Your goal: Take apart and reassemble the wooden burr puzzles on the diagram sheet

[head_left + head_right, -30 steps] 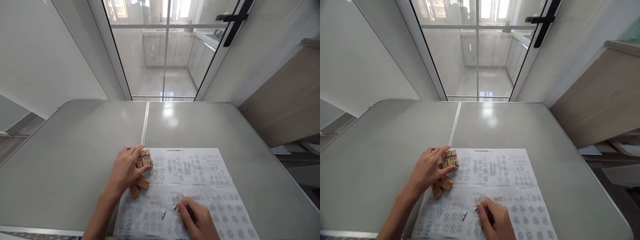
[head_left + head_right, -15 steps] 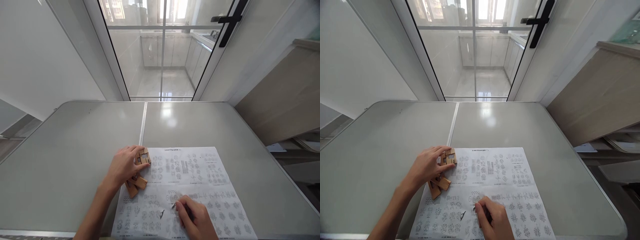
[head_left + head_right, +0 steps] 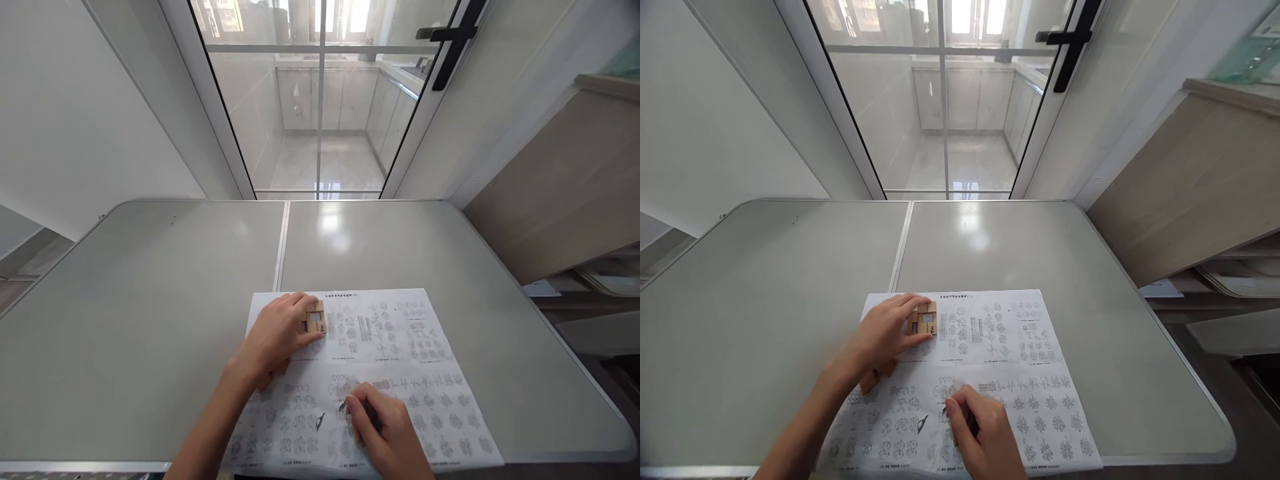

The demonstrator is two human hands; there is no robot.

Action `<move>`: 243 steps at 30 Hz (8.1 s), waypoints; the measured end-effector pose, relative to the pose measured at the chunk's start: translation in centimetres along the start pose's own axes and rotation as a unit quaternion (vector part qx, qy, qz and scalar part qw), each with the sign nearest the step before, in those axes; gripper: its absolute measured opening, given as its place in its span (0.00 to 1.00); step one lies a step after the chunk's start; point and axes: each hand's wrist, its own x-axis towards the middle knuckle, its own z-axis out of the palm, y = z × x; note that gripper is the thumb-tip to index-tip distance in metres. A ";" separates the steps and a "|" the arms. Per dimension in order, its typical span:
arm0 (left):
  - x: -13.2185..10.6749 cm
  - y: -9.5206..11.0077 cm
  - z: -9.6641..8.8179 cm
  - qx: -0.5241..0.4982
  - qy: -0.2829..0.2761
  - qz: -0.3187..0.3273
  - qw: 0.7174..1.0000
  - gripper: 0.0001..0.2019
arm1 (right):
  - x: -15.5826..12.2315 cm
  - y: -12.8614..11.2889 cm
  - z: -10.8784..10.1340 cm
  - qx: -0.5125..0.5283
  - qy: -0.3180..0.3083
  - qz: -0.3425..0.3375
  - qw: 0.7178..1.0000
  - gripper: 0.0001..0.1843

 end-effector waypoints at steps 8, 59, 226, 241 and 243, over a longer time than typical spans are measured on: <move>-0.6 4.8 2.3 -0.017 -0.025 0.041 0.999 0.24 | 0.4 -1.2 -0.8 0.062 -0.034 0.036 0.997 0.25; -7.1 7.8 8.0 -0.674 0.094 -0.188 0.708 0.27 | 2.8 -4.8 -3.8 -0.027 0.044 0.030 0.998 0.22; -8.8 7.6 8.9 -0.623 0.127 -0.062 0.769 0.37 | 3.2 -3.0 -6.6 0.326 -0.196 0.154 0.912 0.35; -8.6 7.8 9.2 -0.571 0.139 -0.081 0.805 0.34 | 2.5 -3.4 -5.9 0.272 -0.097 0.164 0.943 0.28; -8.6 7.8 9.1 -0.555 0.140 -0.070 0.817 0.35 | 2.6 -3.8 -5.8 0.273 -0.106 0.157 0.943 0.28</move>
